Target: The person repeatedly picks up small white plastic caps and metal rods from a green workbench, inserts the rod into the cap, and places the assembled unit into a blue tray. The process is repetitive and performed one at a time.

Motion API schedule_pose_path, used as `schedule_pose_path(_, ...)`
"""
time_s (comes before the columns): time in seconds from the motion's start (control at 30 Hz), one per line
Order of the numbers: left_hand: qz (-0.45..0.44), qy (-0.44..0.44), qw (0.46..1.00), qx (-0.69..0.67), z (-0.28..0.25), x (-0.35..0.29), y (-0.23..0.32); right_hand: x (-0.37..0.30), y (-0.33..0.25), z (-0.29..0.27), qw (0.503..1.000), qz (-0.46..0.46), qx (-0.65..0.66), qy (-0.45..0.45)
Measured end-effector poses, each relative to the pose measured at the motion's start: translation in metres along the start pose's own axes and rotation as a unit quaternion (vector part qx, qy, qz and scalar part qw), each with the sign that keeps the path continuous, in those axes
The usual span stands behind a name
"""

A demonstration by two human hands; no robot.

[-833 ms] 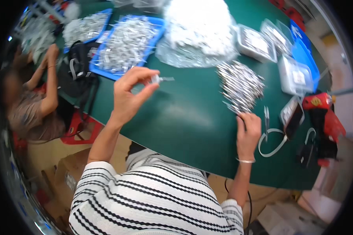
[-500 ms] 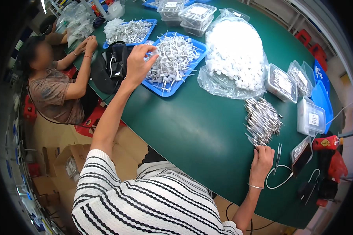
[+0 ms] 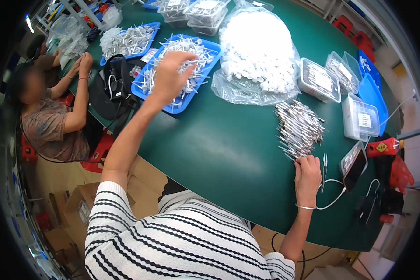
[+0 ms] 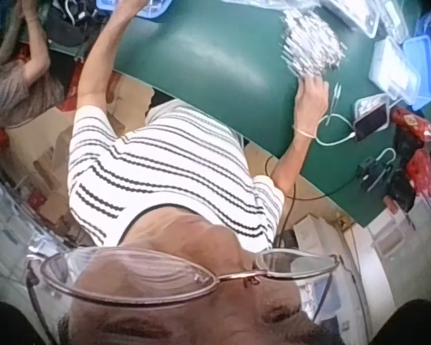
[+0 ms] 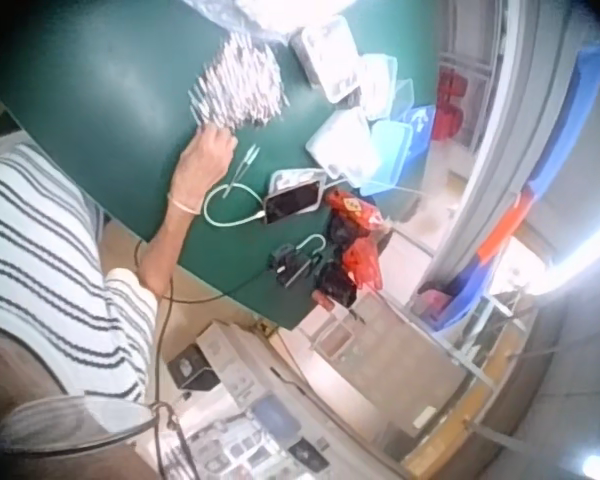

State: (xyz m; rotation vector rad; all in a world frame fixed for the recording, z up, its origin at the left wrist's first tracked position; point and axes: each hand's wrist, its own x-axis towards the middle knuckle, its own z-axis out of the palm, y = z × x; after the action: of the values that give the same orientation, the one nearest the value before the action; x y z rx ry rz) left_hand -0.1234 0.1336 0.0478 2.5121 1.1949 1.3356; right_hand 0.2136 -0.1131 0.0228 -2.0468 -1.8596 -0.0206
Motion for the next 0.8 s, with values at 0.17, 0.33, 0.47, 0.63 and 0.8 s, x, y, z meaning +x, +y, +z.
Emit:
schedule_pose_path(0.17, 0.106, -0.136, 0.981, -0.085, 0.084, -0.003, 0.043, -0.001, -0.007, -0.02, 0.986, 0.064, 0.151, 0.012)
schedule_pose_path(0.33, 0.116, -0.192, 0.971, -0.078, 0.152, 0.017, 0.053, 0.008, -0.008, -0.02, 0.852, 0.134, 0.505, 0.036)
schedule_pose_path(0.47, 0.054, -0.191, 0.978, -0.065, 0.173, 0.015, 0.061, 0.015, -0.005, -0.014, 0.773, 0.126, 0.621, 0.008)
schedule_pose_path(0.63, 0.068, -0.135, 0.986, -0.073, 0.172, 0.014, 0.06, 0.018, -0.014, 0.004, 0.732, 0.136, 0.666, 0.047)
schedule_pose_path(0.8, -0.121, -0.181, 0.938, -0.269, 0.113, -0.007, 0.096, 0.015, -0.012, 0.011, 0.683, 0.168, 0.705, 0.089)
